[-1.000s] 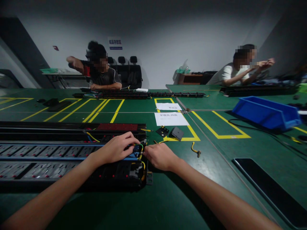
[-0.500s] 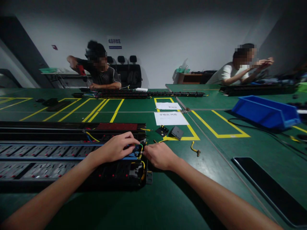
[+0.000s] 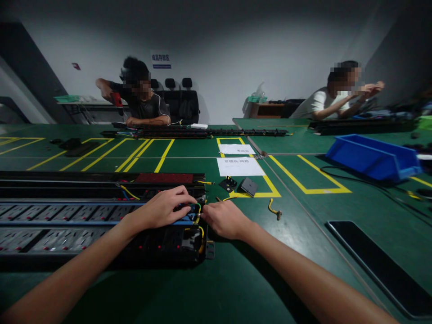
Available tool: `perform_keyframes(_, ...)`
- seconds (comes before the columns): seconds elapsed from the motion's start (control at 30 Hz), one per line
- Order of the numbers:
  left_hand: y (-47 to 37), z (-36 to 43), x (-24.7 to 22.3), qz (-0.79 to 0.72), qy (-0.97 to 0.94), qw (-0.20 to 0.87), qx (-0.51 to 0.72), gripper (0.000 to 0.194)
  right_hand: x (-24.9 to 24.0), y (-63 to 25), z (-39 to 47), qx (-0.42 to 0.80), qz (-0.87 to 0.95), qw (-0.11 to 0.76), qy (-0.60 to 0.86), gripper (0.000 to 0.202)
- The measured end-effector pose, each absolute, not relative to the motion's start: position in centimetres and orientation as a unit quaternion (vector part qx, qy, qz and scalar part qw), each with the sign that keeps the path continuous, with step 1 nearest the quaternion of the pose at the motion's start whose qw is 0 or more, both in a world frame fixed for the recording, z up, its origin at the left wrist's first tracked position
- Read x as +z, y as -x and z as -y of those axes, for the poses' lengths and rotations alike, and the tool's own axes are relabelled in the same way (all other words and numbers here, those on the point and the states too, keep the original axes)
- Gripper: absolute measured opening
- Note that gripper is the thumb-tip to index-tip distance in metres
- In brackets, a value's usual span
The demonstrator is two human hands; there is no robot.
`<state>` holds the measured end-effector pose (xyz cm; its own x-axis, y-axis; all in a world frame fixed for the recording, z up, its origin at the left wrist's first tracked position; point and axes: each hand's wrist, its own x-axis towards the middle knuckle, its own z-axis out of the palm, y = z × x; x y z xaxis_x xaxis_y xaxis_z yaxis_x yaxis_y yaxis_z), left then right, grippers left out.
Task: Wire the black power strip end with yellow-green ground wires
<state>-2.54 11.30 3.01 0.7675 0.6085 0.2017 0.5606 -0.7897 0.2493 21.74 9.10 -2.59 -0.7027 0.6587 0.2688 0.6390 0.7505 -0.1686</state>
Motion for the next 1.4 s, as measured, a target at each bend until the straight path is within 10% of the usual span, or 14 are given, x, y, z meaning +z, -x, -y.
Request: perform_keyframes(1.4, 2.71, -11.74, 3.12, -0.302, -0.936, 0.114, 0.142, 0.026, -2.35, -21.65, -9.13, 0.021, 0.921, 0.167, 0.352, 0.022)
